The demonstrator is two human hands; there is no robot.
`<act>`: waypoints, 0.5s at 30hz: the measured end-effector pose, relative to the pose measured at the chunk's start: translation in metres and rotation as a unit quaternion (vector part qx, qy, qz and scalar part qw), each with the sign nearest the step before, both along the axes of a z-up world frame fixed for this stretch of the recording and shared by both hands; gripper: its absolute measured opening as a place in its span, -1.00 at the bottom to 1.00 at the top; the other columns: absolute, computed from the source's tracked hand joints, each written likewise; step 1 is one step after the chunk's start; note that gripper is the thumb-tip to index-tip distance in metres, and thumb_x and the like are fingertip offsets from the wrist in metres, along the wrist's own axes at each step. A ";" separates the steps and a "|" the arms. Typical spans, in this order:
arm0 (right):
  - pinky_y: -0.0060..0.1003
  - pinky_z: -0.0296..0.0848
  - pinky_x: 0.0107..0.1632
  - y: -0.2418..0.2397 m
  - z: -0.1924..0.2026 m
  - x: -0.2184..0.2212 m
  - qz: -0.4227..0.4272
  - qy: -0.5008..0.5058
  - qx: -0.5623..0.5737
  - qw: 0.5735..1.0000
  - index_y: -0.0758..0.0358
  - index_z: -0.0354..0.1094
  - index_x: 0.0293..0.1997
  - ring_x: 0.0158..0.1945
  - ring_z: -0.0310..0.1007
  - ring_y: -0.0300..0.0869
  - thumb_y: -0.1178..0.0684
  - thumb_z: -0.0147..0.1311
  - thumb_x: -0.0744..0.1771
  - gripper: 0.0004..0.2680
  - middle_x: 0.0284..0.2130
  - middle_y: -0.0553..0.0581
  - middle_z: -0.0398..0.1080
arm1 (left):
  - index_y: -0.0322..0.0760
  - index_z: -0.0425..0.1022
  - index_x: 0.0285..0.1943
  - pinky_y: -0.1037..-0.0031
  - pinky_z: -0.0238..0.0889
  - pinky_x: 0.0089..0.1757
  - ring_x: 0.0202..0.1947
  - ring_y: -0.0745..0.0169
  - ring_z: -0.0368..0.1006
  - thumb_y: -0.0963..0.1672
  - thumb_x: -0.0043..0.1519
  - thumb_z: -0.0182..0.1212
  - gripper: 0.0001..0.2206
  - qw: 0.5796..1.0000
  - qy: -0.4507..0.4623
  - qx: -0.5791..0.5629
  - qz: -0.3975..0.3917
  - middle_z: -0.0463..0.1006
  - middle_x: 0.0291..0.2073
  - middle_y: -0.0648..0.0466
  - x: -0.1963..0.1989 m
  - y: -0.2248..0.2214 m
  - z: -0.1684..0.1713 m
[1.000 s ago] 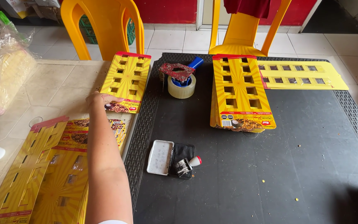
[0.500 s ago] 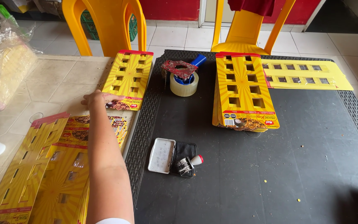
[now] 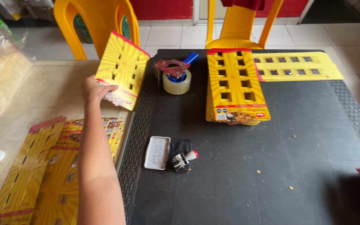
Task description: The person organizes a stack of yellow cardboard packaging templates by hand, flipping several templates over and aligning them into a neat pile on a dark table. The person then handles a small black case, removes a tool, and applies it to the surface of a template.
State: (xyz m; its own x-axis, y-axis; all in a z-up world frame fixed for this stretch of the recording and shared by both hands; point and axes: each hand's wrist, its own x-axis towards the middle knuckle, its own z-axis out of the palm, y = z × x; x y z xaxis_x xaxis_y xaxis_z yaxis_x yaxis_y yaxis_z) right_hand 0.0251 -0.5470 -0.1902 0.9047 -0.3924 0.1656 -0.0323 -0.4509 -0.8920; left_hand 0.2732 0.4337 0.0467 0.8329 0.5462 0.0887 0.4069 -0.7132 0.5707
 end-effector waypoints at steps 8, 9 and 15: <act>-0.44 0.13 -0.34 0.172 0.184 -0.045 -0.123 0.038 0.042 0.991 0.16 0.40 -0.25 -0.36 0.22 -0.33 0.07 0.32 0.32 -0.88 -0.39 -0.01 0.40 | -0.07 0.29 -0.05 0.19 0.38 -0.29 -0.23 0.05 0.55 -0.15 -0.27 0.69 -0.34 0.983 -0.162 -0.052 0.068 0.65 -0.15 0.09 -0.008 -0.039 -0.014; -0.45 0.13 -0.37 0.170 0.184 -0.044 -0.116 0.037 0.058 0.991 0.15 0.40 -0.27 -0.39 0.23 -0.33 0.08 0.32 0.30 -0.88 -0.41 -0.01 0.40 | -0.10 0.25 -0.07 0.21 0.41 -0.30 -0.24 0.09 0.57 -0.18 -0.27 0.69 -0.33 0.976 -0.185 -0.056 0.095 0.66 -0.16 0.06 -0.010 -0.042 -0.016; -0.54 0.34 -0.19 0.156 0.169 -0.040 -0.085 -0.010 0.130 0.988 0.17 0.37 -0.28 -0.28 0.46 -0.33 0.16 0.28 0.30 -0.89 -0.38 0.04 0.49 | -0.18 0.38 -0.14 0.45 0.56 -0.30 -0.22 0.44 0.58 -0.17 -0.38 0.80 -0.33 0.917 -0.368 -0.086 0.124 0.72 -0.18 0.06 -0.020 -0.029 -0.042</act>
State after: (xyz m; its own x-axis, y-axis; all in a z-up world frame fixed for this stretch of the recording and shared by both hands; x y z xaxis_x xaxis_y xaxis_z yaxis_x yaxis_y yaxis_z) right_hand -0.0153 -0.3910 -0.0209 0.8200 -0.5695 0.0566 -0.0682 -0.1954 -0.9783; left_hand 0.2532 0.4045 0.0050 0.4300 0.7693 0.4726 0.0036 -0.5249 0.8511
